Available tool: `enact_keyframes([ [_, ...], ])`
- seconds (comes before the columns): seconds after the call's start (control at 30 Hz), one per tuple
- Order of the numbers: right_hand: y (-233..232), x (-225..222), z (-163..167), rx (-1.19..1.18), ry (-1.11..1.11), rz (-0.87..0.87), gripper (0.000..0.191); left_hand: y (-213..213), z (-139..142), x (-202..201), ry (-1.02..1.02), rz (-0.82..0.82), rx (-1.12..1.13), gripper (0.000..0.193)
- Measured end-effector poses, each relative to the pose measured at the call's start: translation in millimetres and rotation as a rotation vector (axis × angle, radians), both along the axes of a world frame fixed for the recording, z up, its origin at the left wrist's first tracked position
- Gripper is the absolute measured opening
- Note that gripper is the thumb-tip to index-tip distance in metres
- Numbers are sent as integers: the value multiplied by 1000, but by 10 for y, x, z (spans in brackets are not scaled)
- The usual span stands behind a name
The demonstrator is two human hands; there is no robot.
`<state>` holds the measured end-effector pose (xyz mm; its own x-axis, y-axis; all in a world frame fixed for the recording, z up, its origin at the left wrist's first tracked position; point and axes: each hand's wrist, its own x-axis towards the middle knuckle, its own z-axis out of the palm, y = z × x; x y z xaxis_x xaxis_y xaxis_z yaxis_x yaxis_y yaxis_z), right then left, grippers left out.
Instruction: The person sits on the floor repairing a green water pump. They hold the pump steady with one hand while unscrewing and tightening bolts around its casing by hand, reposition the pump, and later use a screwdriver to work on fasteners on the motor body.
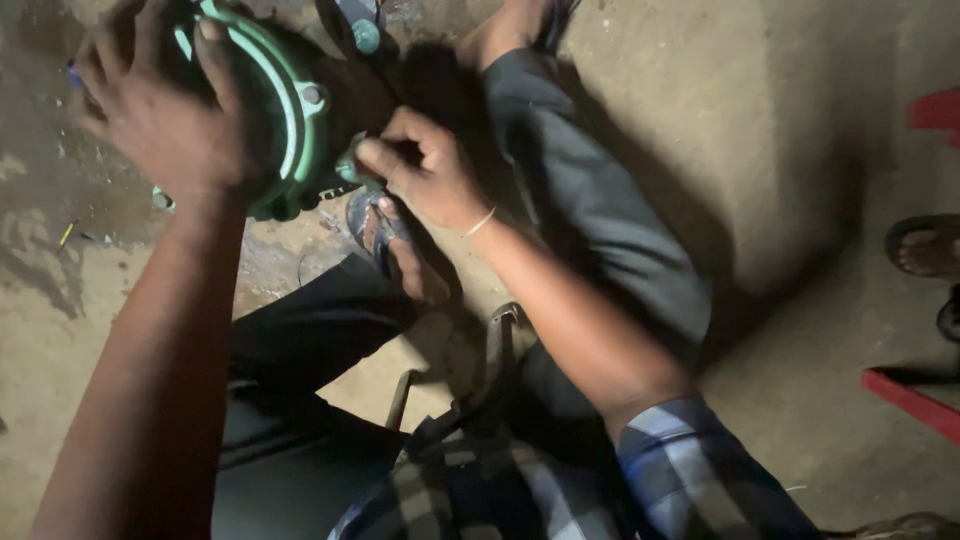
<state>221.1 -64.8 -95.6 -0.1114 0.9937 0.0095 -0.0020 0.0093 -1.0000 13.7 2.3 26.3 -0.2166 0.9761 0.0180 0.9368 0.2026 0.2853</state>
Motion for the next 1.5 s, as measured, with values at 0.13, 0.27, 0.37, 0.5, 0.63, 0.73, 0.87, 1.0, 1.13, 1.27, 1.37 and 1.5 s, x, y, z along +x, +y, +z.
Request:
enact_keyframes([
  [0.13,135,214,-114,-137,-35,-187,27,25,16,15,116,-160,186,55],
  [0.27,279,400,-430,-403,47,-220,30,44,40,48,36,-96,138,55],
  [0.37,538,354,-604,-307,54,-192,29,31,51,74,32,-75,117,54],
  [0.5,843,78,-647,-73,-8,-151,26,-18,58,72,18,-69,90,54],
  [0.63,876,-96,-576,-82,129,-131,27,-28,74,58,33,-75,79,51],
  [0.73,820,-104,-512,-52,147,-87,25,-10,107,71,27,-85,79,49],
  [0.87,813,-90,-477,-44,53,-135,24,-29,153,107,17,-54,49,50],
  [1.0,882,-98,-494,-51,123,-86,25,-25,147,114,40,-59,81,50],
  [1.13,868,-96,-490,-7,118,-115,19,-23,122,105,-4,-59,64,49],
  [1.27,812,-107,-444,31,-9,-134,26,-47,116,96,17,-55,52,50],
  [1.37,840,-105,-413,-14,74,-122,22,-17,99,74,43,-76,76,51],
  [1.5,827,-22,-345,-263,92,-219,21,-30,56,62,1,-43,57,48],
])
